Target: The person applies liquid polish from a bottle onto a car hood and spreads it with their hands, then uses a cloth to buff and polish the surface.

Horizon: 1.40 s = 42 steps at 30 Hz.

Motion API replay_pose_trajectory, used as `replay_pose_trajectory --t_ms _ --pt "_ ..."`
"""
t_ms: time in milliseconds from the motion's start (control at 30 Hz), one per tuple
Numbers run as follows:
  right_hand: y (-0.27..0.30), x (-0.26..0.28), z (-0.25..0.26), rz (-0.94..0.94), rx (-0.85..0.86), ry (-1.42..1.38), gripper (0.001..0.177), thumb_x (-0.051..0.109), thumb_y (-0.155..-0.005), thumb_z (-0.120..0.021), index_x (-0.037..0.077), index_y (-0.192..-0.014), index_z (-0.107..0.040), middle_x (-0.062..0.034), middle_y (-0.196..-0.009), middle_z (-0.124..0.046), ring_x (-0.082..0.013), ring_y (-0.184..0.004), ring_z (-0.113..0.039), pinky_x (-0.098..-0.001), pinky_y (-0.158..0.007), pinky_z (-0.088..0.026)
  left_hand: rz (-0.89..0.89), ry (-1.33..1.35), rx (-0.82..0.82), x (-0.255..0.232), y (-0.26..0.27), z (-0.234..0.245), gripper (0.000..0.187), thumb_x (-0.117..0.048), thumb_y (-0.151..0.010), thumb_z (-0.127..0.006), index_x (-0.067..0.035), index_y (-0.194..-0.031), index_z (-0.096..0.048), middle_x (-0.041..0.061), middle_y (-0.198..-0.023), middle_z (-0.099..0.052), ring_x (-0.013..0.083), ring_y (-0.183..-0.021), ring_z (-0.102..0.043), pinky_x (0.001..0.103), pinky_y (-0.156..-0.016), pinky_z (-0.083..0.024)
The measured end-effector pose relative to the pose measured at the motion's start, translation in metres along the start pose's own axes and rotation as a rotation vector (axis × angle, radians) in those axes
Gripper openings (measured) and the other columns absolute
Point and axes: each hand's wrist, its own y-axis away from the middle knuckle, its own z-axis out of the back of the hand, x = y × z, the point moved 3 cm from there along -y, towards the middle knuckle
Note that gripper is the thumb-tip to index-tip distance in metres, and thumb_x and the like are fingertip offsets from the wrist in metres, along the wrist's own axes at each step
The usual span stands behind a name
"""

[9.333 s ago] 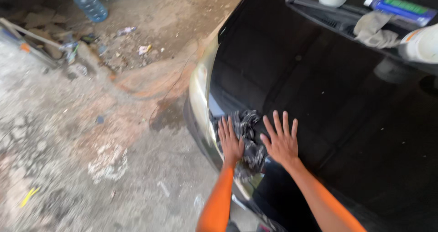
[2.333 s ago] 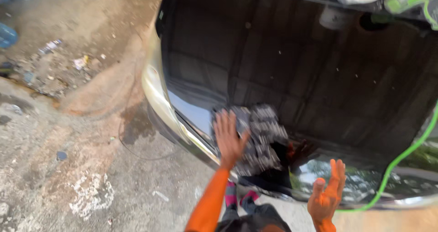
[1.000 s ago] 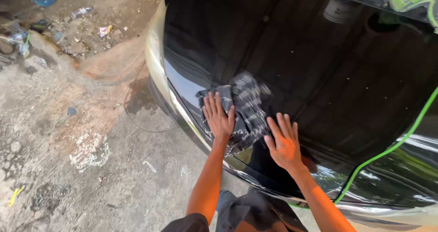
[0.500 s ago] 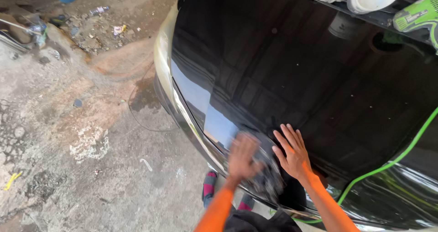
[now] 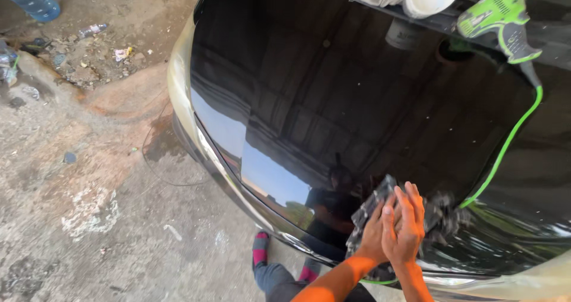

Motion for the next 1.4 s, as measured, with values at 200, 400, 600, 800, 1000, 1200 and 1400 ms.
replay_pose_trajectory --t_ms 200,400,600,800,1000,1200,1400 --pt "-0.011 -0.011 0.043 -0.063 -0.164 0.069 0.039 0.024 -0.108 -0.060 0.000 -0.138 -0.062 -0.0208 -0.153 -0.055 -0.0371 -0.145 -0.052 -0.0439 -0.122 -0.041 0.149 -0.024 -0.056 0.085 -0.100 0.054 0.076 -0.043 -0.085 -0.072 -0.008 -0.150 -0.051 0.017 -0.162 -0.045 0.0389 -0.155 -0.036 0.053 -0.127 -0.026" --pt "0.028 -0.023 0.061 -0.200 -0.274 0.103 0.042 0.030 -0.108 -0.058 0.001 -0.137 -0.063 -0.0197 -0.153 -0.055 -0.0343 -0.144 -0.053 -0.0426 -0.121 -0.040 0.151 -0.266 -0.194 0.136 -0.203 0.083 0.076 -0.045 -0.098 -0.058 0.000 -0.156 -0.038 0.020 -0.166 -0.033 0.0402 -0.156 -0.025 0.052 -0.127 -0.018" --pt "0.027 -0.017 0.019 -0.250 -0.134 -0.020 0.041 0.028 -0.105 -0.057 0.001 -0.136 -0.063 -0.0194 -0.151 -0.056 -0.0350 -0.140 -0.053 -0.0422 -0.116 -0.041 -0.051 -0.059 0.099 0.030 -0.013 0.043 0.079 -0.044 -0.097 -0.070 -0.004 -0.160 -0.044 0.020 -0.169 -0.038 0.0401 -0.158 -0.029 0.054 -0.128 -0.021" --pt "0.005 -0.006 0.015 -0.125 -0.052 -0.020 0.041 0.028 -0.104 -0.058 0.002 -0.137 -0.062 -0.0181 -0.153 -0.054 -0.0341 -0.143 -0.051 -0.0404 -0.117 -0.041 0.387 -0.281 -0.268 0.187 -0.065 0.139 0.080 -0.045 -0.088 -0.068 -0.008 -0.155 -0.045 0.020 -0.163 -0.039 0.0428 -0.154 -0.029 0.055 -0.126 -0.023" --pt "0.020 -0.015 0.055 -0.252 -0.135 0.015 0.039 0.025 -0.108 -0.055 0.002 -0.139 -0.062 -0.0192 -0.154 -0.055 -0.0333 -0.143 -0.052 -0.0402 -0.117 -0.041 0.612 -0.451 -0.452 0.177 -0.086 0.158 0.074 -0.053 -0.102 -0.050 0.000 -0.154 -0.045 0.024 -0.163 -0.038 0.0438 -0.154 -0.028 0.057 -0.123 -0.020" --pt "-0.017 0.001 0.030 -0.036 -0.087 -0.027 0.037 0.025 -0.112 -0.053 0.001 -0.139 -0.061 -0.0181 -0.154 -0.054 -0.0337 -0.145 -0.052 -0.0403 -0.123 -0.040 0.135 -0.078 0.155 0.029 0.033 0.016 0.087 -0.041 -0.090 -0.068 -0.007 -0.164 -0.037 0.021 -0.172 -0.033 0.0432 -0.158 -0.025 0.057 -0.125 -0.021" --pt "-0.045 0.018 -0.004 0.032 0.039 -0.084 0.040 0.026 -0.108 -0.053 0.000 -0.139 -0.060 -0.0205 -0.154 -0.053 -0.0368 -0.146 -0.048 -0.0420 -0.120 -0.040 0.507 -0.253 -0.228 0.172 0.068 0.094 0.085 -0.050 -0.087 -0.061 -0.008 -0.157 -0.038 0.020 -0.165 -0.034 0.0448 -0.156 -0.021 0.059 -0.124 -0.012"
